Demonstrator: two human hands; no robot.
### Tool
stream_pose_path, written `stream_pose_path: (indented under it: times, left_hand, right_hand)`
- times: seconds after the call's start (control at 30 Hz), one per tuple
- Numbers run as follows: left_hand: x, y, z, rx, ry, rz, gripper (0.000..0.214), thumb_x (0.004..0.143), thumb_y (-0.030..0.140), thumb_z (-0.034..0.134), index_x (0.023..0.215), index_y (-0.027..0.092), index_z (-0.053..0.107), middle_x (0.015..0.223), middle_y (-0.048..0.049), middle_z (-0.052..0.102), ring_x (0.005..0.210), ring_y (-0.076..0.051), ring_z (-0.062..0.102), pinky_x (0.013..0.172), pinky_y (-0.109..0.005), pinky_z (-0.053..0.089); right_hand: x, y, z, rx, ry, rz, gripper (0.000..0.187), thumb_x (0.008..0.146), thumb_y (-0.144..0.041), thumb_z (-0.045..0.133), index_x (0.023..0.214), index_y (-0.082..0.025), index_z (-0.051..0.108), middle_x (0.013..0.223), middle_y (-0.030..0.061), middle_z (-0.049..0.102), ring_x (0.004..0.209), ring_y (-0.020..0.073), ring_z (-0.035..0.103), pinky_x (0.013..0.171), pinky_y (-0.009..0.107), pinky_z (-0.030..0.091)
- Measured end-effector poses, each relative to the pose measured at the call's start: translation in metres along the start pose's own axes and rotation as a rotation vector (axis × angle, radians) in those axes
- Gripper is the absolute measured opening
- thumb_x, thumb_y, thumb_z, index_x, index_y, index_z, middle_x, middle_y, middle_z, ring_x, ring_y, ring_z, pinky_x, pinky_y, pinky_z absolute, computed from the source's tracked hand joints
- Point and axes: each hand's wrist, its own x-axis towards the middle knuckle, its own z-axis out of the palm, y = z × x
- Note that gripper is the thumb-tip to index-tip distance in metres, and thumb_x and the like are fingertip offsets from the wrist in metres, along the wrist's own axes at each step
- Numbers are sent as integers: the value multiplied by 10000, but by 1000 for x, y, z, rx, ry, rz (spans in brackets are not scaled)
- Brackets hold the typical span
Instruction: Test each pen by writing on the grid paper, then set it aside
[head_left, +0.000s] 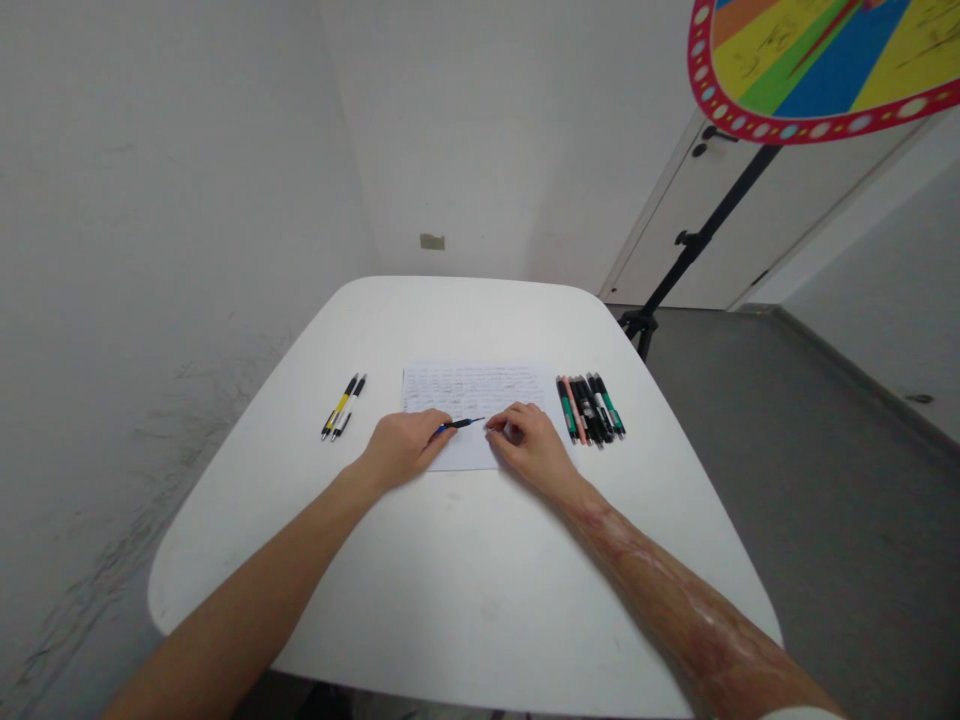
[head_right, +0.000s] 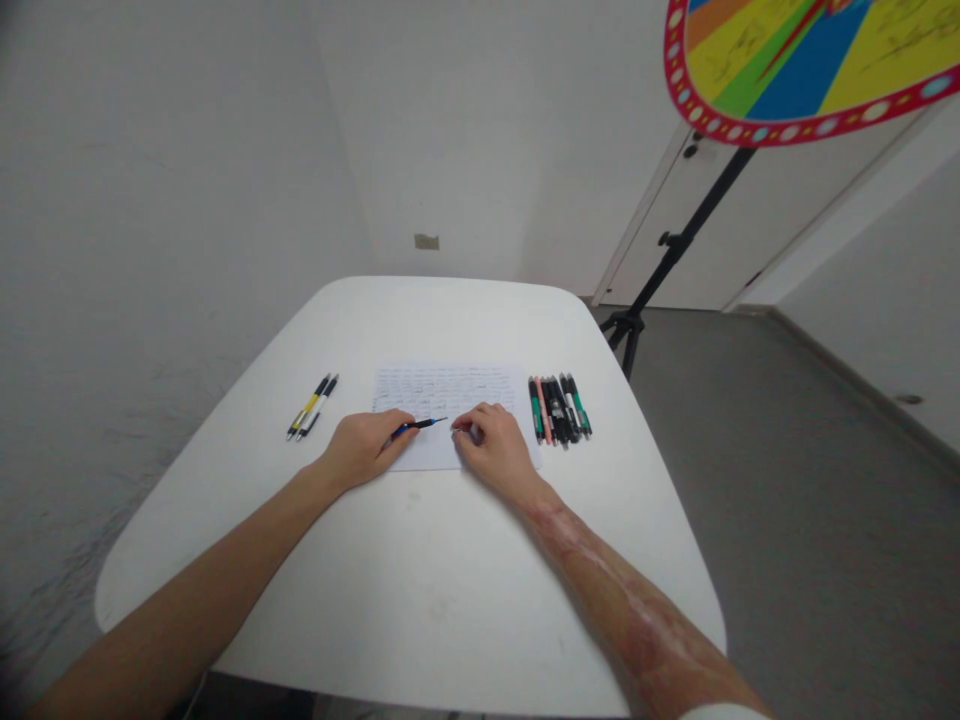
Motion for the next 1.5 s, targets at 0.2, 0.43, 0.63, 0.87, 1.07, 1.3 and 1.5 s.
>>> stream_pose_path:
  times: [0.2, 0.43, 0.63, 0.87, 1.07, 1.3, 1.5]
  left_hand:
    - [0, 0, 0, -10, -4, 0, 341, 1171, 431, 488, 1111, 195, 727, 941, -53, 813, 795, -202, 756, 675, -300, 498]
    - [0, 2, -1, -17, -24, 45, 336, 1181, 426, 464, 1147, 200, 710, 975, -43, 815, 812, -193, 761, 691, -301, 511]
    - [1, 4, -2, -20, -18, 99, 336, 1183, 420, 463, 1123, 198, 707, 934, -39, 794, 787, -182, 751, 689, -292, 507]
    - [1, 6, -3, 1, -28, 109, 354, 1185, 426, 448, 1119, 198, 712, 939, -38, 796, 804, -187, 757, 694, -301, 517]
    - [1, 1, -13, -6, -26, 85, 296, 1158, 393, 502, 1095, 205, 722, 974, -55, 796, 846, -186, 752, 730, -291, 519]
    - [-2, -6, -19, -67, -38, -48, 292, 1091, 383, 561, 914, 204, 708, 819, -26, 740, 703, -160, 653, 643, -278, 414]
    - [0, -8, -14, -43, -85, -282, 342, 1027, 396, 606, 737, 216, 609, 683, 1, 676, 608, -162, 583, 591, -290, 282]
  right_hand:
    - [0, -2, 0, -11, -2, -12, 113, 940, -188, 747, 1024, -256, 780, 948, 46, 738, 930, 259, 641, 868, 444, 479]
    - [-3, -7, -5, 170, 119, -45, 65, 1048, -241, 659, 1065, -264, 718, 999, 54, 737, 937, 244, 645, 873, 427, 505]
    - [-2, -13, -8, 208, 51, -85, 30, 1047, -279, 707, 1027, -270, 727, 954, 36, 735, 919, 235, 644, 864, 409, 501]
    - [-3, -13, -9, 272, 16, 1, 83, 1022, -336, 742, 977, -268, 761, 935, 38, 758, 900, 235, 671, 864, 416, 523]
    - [-1, 0, -5, 420, 183, 145, 184, 1006, -406, 732, 909, -250, 726, 892, 38, 737, 887, 236, 662, 873, 416, 537]
    - [2, 17, 2, 584, 340, 225, 217, 997, -465, 707, 938, -263, 656, 854, 8, 652, 790, 203, 606, 748, 366, 520]
    - [2, 14, 2, 590, 280, 214, 228, 991, -472, 710, 919, -262, 656, 856, 15, 662, 807, 207, 616, 767, 373, 530]
